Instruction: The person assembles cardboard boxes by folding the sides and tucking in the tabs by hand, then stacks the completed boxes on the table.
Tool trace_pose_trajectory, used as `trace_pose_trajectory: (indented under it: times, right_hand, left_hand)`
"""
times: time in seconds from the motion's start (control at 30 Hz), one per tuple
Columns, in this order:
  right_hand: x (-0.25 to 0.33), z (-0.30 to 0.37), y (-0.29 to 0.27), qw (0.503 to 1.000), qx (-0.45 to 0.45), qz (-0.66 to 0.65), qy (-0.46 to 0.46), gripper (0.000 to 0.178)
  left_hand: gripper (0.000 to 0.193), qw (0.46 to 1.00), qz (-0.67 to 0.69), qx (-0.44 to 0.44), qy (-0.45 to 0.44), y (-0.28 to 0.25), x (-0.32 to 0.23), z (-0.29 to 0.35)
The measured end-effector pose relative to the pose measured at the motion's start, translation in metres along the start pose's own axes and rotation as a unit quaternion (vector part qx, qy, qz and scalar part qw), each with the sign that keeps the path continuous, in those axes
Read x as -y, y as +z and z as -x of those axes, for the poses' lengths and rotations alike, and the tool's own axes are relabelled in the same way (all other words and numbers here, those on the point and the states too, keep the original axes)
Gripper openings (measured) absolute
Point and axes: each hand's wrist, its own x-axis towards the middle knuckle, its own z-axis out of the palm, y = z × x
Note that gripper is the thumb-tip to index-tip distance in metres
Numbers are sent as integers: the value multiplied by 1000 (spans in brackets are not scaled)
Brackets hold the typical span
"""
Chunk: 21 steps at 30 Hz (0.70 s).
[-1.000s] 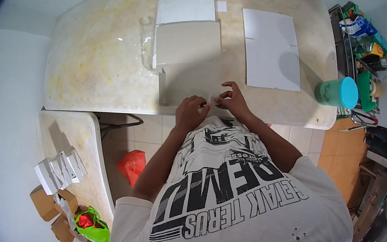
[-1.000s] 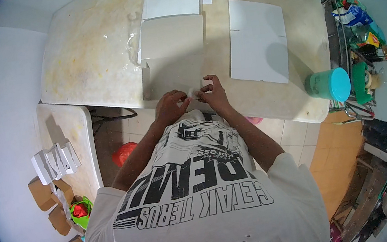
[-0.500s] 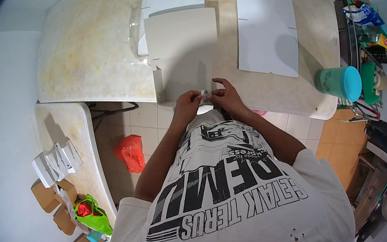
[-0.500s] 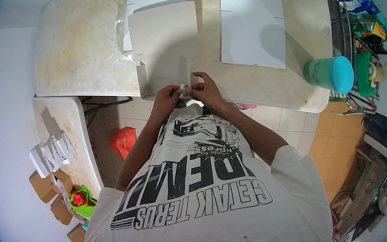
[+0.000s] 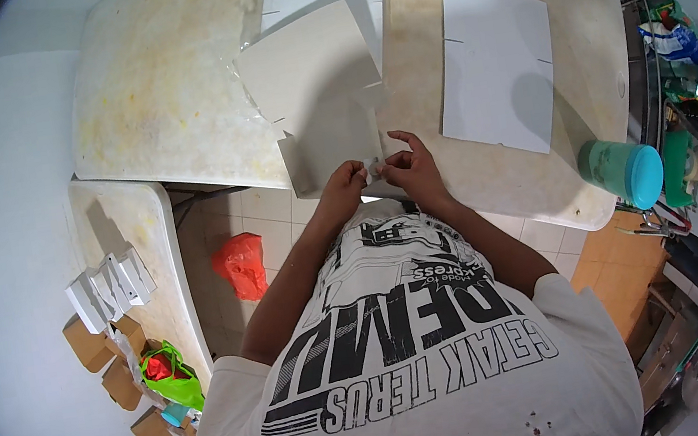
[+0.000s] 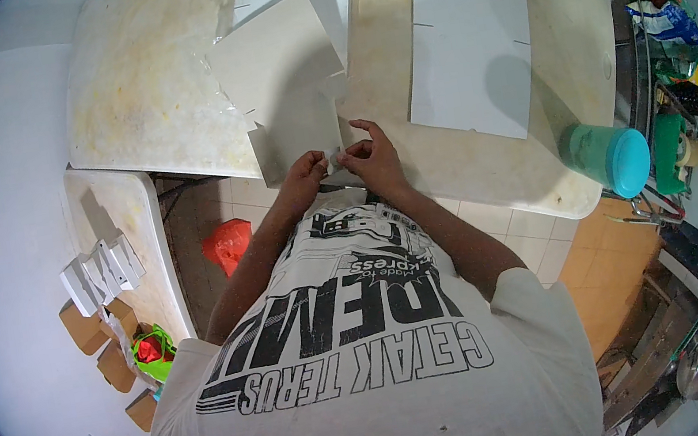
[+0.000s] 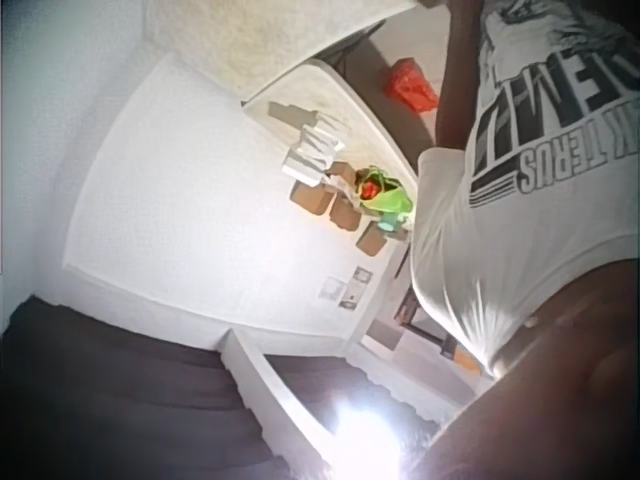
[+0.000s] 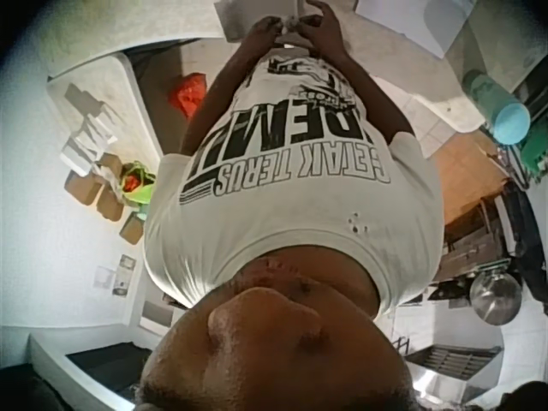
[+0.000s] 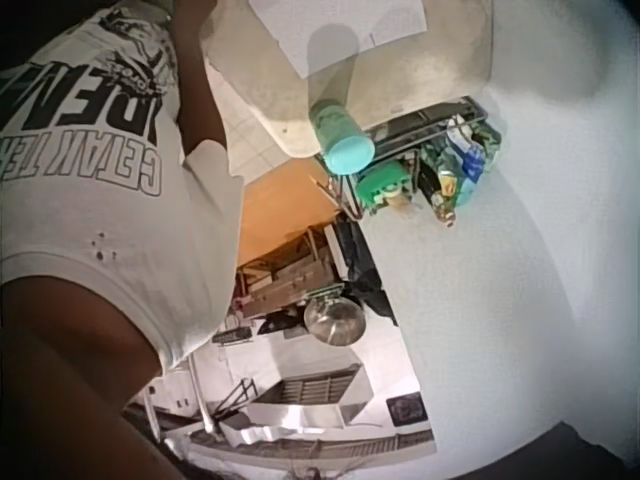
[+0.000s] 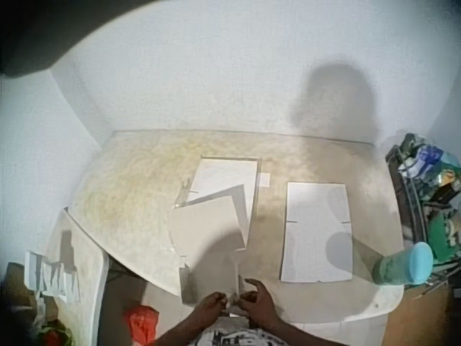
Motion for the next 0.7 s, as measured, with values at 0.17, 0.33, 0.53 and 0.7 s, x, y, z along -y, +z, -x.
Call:
trace_pose_trajectory:
  times: [0.17,0.33,0.53,0.7]
  right_hand:
    - [0,-7,-8,999,-13,42,18,57]
    - [-1,-13,-8,998,-18,61,21,54]
    - [2,-13,-8,999,-17,-4,43,55]
    - [6,-13,-8,999,-13,6,36,57]
  left_hand:
    - [21,999,-44,-16,22,6,-3,-8]
    - [22,996,-80,-15,24,6,-3,-12]
    - [23,998,-65,-7,12,3,-5,-14]
    - [23,1000,-4,14,-25,-1,0,-17]
